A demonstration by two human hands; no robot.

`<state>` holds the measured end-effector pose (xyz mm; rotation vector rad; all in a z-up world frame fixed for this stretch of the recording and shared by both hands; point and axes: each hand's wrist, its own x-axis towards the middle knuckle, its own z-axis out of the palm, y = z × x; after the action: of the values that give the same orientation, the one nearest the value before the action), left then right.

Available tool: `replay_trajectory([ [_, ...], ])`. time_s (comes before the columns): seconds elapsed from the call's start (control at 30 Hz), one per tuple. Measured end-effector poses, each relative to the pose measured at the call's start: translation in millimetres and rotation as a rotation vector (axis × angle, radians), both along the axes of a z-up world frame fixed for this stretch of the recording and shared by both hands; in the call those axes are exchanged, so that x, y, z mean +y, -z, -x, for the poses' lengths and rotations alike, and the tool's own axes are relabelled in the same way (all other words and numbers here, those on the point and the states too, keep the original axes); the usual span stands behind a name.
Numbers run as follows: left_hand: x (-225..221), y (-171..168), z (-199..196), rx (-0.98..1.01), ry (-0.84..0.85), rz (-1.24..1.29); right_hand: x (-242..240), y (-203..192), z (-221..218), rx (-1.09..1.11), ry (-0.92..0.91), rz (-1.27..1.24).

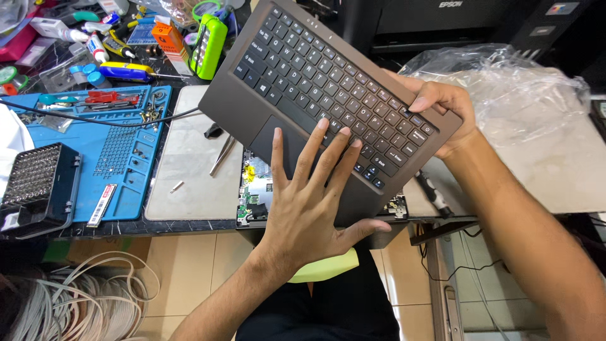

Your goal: The person removes a plastic wrap from a laptop keyboard assembly, then places it aside. They then use a screwdriver to tighten screws on the laptop's internal components.

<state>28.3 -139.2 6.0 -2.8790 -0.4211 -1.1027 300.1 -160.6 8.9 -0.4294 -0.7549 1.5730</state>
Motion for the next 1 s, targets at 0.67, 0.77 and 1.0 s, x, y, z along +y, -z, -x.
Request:
replay_trajectory([
  [0.67,-112,-75,-93,-0.329,0.565,0.701,-206,-121,15,-1.295,0.653,-0.436],
  [0.77,-124,-85,-116,-0.444,0.691,0.990,-232,-126,20,-1.497,0.704,-0.484],
  [1.0,-112,-63,-165,-0.568,0.710,1.704,-229,-66,-1,-1.912,0.697,-0.360],
])
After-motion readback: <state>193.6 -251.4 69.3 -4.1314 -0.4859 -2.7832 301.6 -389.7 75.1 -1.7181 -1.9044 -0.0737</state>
